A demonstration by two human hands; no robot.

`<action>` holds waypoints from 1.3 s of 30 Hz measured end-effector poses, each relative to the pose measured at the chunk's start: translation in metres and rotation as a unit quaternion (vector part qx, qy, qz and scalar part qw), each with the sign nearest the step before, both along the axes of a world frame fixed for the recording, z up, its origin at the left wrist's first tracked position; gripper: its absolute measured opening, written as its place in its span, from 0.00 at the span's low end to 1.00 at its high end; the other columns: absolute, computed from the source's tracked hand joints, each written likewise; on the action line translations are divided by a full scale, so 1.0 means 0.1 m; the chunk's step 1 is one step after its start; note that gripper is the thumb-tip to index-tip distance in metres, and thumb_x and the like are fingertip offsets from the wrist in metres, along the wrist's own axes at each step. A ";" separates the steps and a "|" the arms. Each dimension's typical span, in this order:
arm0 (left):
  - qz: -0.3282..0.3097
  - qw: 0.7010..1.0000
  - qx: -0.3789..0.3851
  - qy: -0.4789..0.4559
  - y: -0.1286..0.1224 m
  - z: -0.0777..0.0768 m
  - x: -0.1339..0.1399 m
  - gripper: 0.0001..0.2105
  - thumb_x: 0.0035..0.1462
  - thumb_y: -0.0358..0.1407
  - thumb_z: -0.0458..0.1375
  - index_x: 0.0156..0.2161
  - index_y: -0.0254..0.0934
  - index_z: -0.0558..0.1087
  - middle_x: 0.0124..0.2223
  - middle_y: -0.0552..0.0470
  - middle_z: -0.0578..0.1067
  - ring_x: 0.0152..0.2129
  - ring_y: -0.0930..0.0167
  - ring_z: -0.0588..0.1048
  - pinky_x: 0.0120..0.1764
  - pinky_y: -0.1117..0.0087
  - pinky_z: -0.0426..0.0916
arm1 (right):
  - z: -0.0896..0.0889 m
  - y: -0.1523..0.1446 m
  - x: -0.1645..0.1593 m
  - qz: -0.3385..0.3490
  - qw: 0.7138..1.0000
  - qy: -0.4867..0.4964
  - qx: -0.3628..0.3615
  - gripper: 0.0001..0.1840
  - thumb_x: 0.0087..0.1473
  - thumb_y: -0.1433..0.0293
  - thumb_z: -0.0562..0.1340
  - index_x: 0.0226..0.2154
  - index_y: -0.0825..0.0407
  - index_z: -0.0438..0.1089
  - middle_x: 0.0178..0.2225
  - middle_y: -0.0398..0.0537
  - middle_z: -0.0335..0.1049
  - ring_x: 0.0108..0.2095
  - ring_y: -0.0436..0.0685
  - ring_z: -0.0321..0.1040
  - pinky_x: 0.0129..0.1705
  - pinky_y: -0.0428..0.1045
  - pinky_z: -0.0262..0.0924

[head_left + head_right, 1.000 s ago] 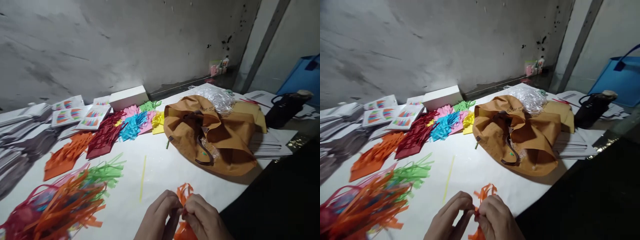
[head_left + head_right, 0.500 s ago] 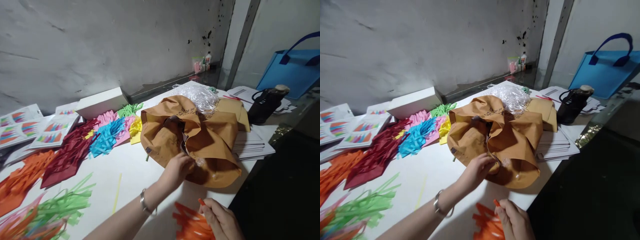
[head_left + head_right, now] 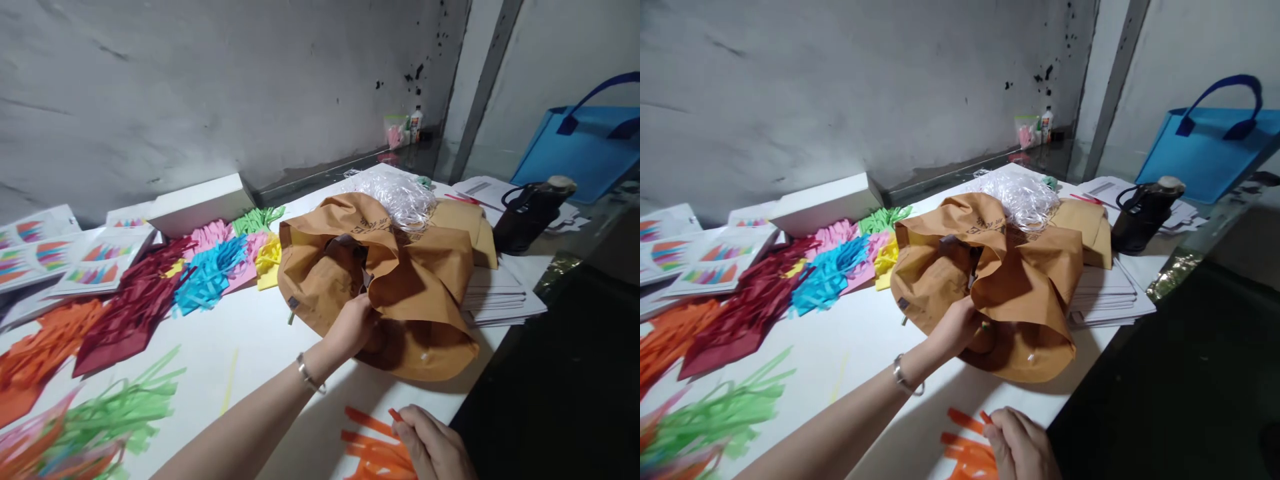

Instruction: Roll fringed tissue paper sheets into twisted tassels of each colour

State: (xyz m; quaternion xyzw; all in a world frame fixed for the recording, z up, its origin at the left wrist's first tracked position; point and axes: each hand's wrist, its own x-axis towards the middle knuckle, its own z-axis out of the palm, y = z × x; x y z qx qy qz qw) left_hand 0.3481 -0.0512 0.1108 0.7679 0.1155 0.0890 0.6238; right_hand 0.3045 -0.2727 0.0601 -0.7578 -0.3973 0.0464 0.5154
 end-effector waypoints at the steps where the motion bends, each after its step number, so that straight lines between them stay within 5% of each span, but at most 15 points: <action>1: -0.004 1.000 -0.023 0.010 -0.01 0.06 -0.18 0.06 0.56 0.37 0.63 0.33 0.35 0.76 0.33 0.47 0.78 0.33 0.65 0.76 0.40 0.63 0.73 | 0.04 0.00 0.00 -0.003 1.000 0.001 0.008 0.19 0.71 0.59 0.48 0.33 0.46 0.67 0.24 0.38 0.69 0.23 0.49 0.69 0.26 0.40 0.62; 4: 0.011 0.994 -0.102 0.033 -0.09 0.21 -0.81 0.12 0.59 0.43 0.61 0.35 0.34 0.75 0.27 0.51 0.73 0.24 0.70 0.72 0.30 0.68 0.72 | 0.18 0.04 -0.02 0.016 1.000 -0.009 0.025 0.15 0.71 0.62 0.50 0.40 0.45 0.70 0.30 0.41 0.75 0.29 0.50 0.75 0.32 0.40 0.67; 8: 0.083 0.963 -0.255 0.037 -0.26 0.28 -1.53 0.15 0.55 0.45 0.67 0.34 0.33 0.75 0.27 0.54 0.71 0.25 0.73 0.72 0.32 0.71 0.70 | 0.36 0.21 -0.16 0.079 0.996 -0.042 0.026 0.11 0.70 0.67 0.52 0.42 0.46 0.71 0.33 0.43 0.77 0.32 0.51 0.76 0.35 0.41 0.68; 11: 0.135 0.951 -0.278 0.009 -0.34 0.31 -1.89 0.15 0.55 0.45 0.68 0.34 0.33 0.76 0.27 0.55 0.71 0.25 0.73 0.73 0.33 0.72 0.69 | 0.45 0.40 -0.37 0.123 0.991 -0.049 0.035 0.12 0.70 0.68 0.52 0.38 0.48 0.70 0.29 0.42 0.73 0.30 0.52 0.73 0.34 0.43 0.67; 17: 0.214 0.949 -0.224 -0.054 -0.42 0.32 -2.45 0.14 0.58 0.45 0.66 0.39 0.36 0.74 0.30 0.55 0.73 0.27 0.73 0.75 0.35 0.73 0.70 | 0.56 0.66 -0.83 0.195 0.980 -0.038 0.022 0.15 0.70 0.69 0.51 0.33 0.48 0.68 0.27 0.42 0.70 0.29 0.52 0.70 0.32 0.45 0.62; 23: 0.217 0.972 0.025 -0.090 -0.42 0.26 -2.93 0.04 0.67 0.33 0.54 0.43 0.39 0.71 0.35 0.51 0.74 0.31 0.72 0.74 0.36 0.73 0.71 | 0.64 0.74 -1.03 0.250 0.963 -0.099 -0.020 0.16 0.70 0.67 0.51 0.30 0.48 0.64 0.24 0.40 0.66 0.26 0.51 0.67 0.28 0.44 0.58; 27: 0.193 0.963 0.153 -0.110 -0.38 0.29 -3.09 0.08 0.65 0.25 0.52 0.42 0.39 0.71 0.36 0.50 0.75 0.31 0.72 0.74 0.36 0.75 0.70 | 0.67 0.79 -1.07 0.299 0.947 -0.107 -0.046 0.16 0.70 0.68 0.50 0.29 0.48 0.62 0.23 0.39 0.65 0.25 0.50 0.66 0.27 0.43 0.57; 33: 0.168 0.966 0.161 -0.116 -0.37 0.36 -3.17 0.08 0.66 0.27 0.52 0.40 0.38 0.73 0.35 0.47 0.77 0.32 0.71 0.74 0.36 0.75 0.70 | 0.66 0.80 -1.16 0.316 0.944 -0.085 -0.048 0.17 0.70 0.67 0.51 0.28 0.48 0.61 0.23 0.39 0.64 0.25 0.49 0.67 0.26 0.42 0.57; 39: 0.223 0.967 0.095 -0.073 -0.40 0.29 -3.22 0.05 0.62 0.30 0.57 0.41 0.37 0.76 0.35 0.47 0.79 0.31 0.70 0.76 0.37 0.72 0.70 | 0.63 0.77 -1.18 0.321 0.942 -0.035 -0.089 0.16 0.71 0.63 0.51 0.33 0.47 0.68 0.27 0.40 0.69 0.28 0.50 0.69 0.29 0.43 0.61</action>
